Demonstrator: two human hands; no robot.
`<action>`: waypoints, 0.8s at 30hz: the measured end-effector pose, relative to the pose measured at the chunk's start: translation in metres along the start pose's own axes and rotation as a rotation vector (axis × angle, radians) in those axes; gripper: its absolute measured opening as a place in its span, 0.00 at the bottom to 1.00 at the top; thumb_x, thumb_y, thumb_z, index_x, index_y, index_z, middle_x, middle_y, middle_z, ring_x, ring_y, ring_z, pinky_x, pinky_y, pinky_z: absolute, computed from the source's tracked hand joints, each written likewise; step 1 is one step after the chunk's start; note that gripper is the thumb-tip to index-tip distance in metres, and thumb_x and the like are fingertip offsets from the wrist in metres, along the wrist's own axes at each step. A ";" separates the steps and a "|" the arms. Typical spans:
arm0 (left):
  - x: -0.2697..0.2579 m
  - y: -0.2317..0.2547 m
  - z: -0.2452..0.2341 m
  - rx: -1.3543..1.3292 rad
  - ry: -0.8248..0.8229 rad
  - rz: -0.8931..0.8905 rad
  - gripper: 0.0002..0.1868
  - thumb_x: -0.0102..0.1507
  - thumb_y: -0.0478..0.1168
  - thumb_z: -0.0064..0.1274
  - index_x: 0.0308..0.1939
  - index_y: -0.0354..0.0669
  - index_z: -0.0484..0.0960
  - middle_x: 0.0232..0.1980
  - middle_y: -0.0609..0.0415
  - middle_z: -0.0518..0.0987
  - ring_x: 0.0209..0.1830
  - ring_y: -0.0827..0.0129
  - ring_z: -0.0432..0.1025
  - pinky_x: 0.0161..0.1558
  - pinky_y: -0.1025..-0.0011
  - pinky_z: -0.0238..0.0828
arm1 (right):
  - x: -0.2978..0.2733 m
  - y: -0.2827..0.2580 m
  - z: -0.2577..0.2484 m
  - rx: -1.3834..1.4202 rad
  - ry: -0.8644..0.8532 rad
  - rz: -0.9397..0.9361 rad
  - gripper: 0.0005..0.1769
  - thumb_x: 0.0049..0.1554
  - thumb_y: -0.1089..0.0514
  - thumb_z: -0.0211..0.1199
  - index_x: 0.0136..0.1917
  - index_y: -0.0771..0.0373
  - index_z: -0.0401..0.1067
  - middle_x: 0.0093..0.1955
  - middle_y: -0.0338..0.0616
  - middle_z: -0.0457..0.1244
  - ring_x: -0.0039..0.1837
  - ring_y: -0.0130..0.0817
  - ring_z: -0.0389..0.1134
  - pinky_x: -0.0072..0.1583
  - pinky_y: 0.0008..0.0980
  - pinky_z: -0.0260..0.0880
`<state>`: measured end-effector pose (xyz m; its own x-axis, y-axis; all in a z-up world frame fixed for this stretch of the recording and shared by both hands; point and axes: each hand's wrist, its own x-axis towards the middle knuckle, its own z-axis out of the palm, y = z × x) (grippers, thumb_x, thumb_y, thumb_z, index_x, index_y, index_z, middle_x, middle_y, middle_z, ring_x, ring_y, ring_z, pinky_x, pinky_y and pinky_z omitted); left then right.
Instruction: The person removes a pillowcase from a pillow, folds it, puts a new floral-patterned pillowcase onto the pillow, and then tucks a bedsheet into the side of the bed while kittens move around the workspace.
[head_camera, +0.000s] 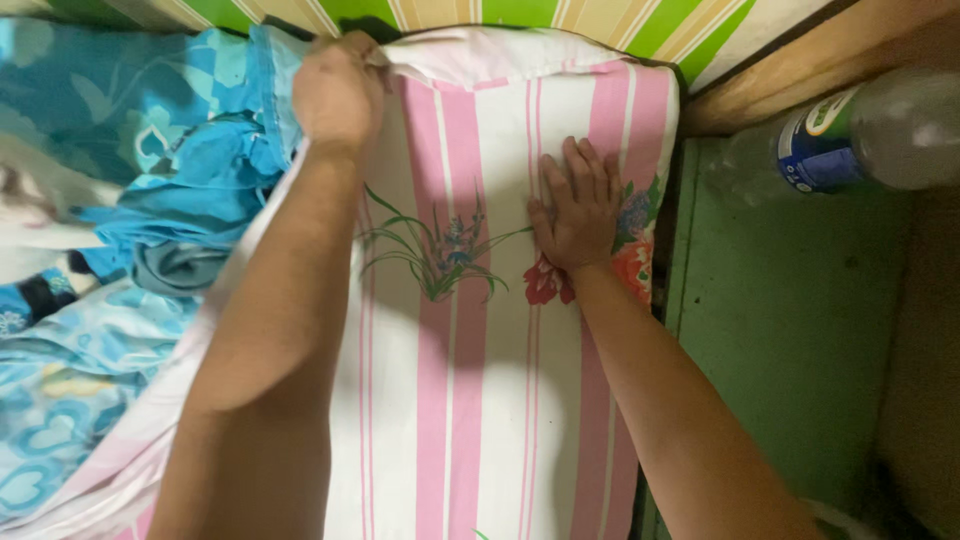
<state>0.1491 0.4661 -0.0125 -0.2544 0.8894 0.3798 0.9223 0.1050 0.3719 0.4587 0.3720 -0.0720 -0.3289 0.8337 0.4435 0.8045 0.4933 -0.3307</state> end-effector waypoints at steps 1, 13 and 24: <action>0.003 0.000 0.003 0.061 -0.058 0.001 0.07 0.61 0.38 0.56 0.43 0.51 0.85 0.41 0.40 0.81 0.39 0.41 0.77 0.39 0.49 0.74 | 0.001 0.000 -0.001 -0.006 0.003 -0.004 0.27 0.64 0.46 0.59 0.72 0.59 0.69 0.77 0.54 0.57 0.80 0.52 0.53 0.81 0.58 0.41; -0.071 0.043 0.007 -0.483 0.021 0.077 0.16 0.65 0.26 0.49 0.55 0.42 0.74 0.54 0.41 0.66 0.57 0.44 0.67 0.61 0.54 0.67 | -0.001 0.002 0.007 -0.004 0.039 0.028 0.26 0.67 0.48 0.51 0.71 0.66 0.66 0.76 0.52 0.58 0.80 0.49 0.55 0.81 0.52 0.44; -0.036 0.012 0.055 -0.325 0.012 0.108 0.12 0.66 0.33 0.56 0.53 0.44 0.75 0.56 0.43 0.68 0.53 0.43 0.67 0.55 0.51 0.65 | 0.000 0.000 0.007 0.021 0.073 0.045 0.23 0.70 0.50 0.53 0.71 0.66 0.64 0.75 0.52 0.60 0.78 0.50 0.57 0.79 0.53 0.49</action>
<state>0.1850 0.4597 -0.0686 -0.1650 0.8823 0.4408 0.8040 -0.1386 0.5783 0.4551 0.3735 -0.0778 -0.2555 0.8351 0.4871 0.8069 0.4618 -0.3684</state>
